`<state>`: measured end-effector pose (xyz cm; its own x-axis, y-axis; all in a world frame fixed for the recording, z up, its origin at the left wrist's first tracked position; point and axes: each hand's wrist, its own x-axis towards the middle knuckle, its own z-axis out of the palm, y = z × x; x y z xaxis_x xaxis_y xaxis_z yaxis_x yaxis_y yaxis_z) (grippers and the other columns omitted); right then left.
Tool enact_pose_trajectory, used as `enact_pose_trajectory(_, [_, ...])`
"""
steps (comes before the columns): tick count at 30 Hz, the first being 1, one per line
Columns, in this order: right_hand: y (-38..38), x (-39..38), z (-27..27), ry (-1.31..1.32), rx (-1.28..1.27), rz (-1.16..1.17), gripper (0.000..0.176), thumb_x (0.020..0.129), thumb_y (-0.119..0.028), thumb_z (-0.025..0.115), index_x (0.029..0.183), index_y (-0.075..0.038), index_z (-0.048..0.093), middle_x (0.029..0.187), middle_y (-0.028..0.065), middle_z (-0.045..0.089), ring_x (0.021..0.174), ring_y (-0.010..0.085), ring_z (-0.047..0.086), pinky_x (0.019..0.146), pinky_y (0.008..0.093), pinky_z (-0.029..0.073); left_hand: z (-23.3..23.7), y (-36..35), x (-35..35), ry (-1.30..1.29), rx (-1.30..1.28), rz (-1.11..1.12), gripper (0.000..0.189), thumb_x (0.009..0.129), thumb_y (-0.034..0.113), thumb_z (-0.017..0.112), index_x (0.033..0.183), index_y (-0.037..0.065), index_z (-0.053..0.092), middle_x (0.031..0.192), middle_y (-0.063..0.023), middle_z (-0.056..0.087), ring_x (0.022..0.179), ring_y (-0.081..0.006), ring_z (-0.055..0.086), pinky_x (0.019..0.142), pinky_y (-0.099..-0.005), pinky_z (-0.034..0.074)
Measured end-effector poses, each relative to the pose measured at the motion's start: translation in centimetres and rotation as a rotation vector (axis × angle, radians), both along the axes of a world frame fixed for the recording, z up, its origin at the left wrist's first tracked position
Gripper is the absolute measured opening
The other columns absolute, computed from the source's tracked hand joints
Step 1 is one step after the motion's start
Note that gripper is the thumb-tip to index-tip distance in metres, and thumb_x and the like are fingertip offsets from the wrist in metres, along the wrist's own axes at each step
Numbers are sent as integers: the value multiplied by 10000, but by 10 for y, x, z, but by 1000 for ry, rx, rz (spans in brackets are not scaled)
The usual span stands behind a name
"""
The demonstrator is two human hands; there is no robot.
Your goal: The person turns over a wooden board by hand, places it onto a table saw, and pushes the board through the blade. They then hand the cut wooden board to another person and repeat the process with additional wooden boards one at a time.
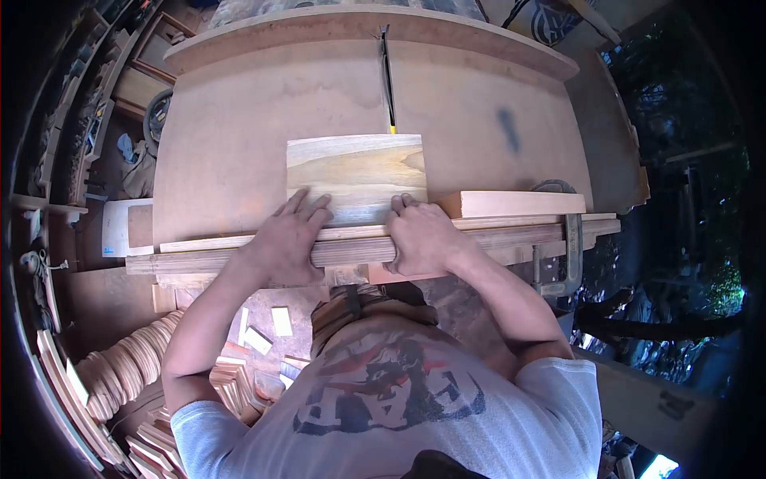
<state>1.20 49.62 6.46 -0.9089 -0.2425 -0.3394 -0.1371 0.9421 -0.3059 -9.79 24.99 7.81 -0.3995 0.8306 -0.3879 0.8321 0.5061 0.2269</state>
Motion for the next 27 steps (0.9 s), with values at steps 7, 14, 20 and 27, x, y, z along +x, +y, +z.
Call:
enact_pose_trajectory(7, [3,-10,6,-24,12,63,599,693,-345,835,1009,144,693,1037,347,714,990,461,722,905,484,586,-2,24,-9,-137,-81,-61,1160,691,275,878,1635,18,254,1690,-210,312,1584,-399,236,1293,-482,291])
enact_pose_trajectory(14, [1,55,-7,790,-206,-39,254,876,-183,734,938,61,697,1019,216,748,947,410,726,940,498,579,13,37,-14,-188,-222,-57,1144,682,309,888,1606,-31,306,1650,-286,335,1576,-404,252,1280,-415,323])
enact_pose_trajectory(20, [86,113,-35,1034,-168,-343,32,879,-43,680,878,-11,680,890,131,709,810,333,671,773,429,545,10,38,-19,-150,-196,-125,1104,690,375,887,1564,-48,363,1512,-229,561,1557,-437,285,1309,-415,267])
enact_pose_trajectory(27, [102,88,-51,1174,-177,-453,98,840,-20,661,768,-44,599,745,117,630,634,323,577,574,408,455,19,45,-21,-168,-195,-86,1089,658,350,915,1541,-41,411,1556,-229,516,1539,-449,315,1302,-420,277])
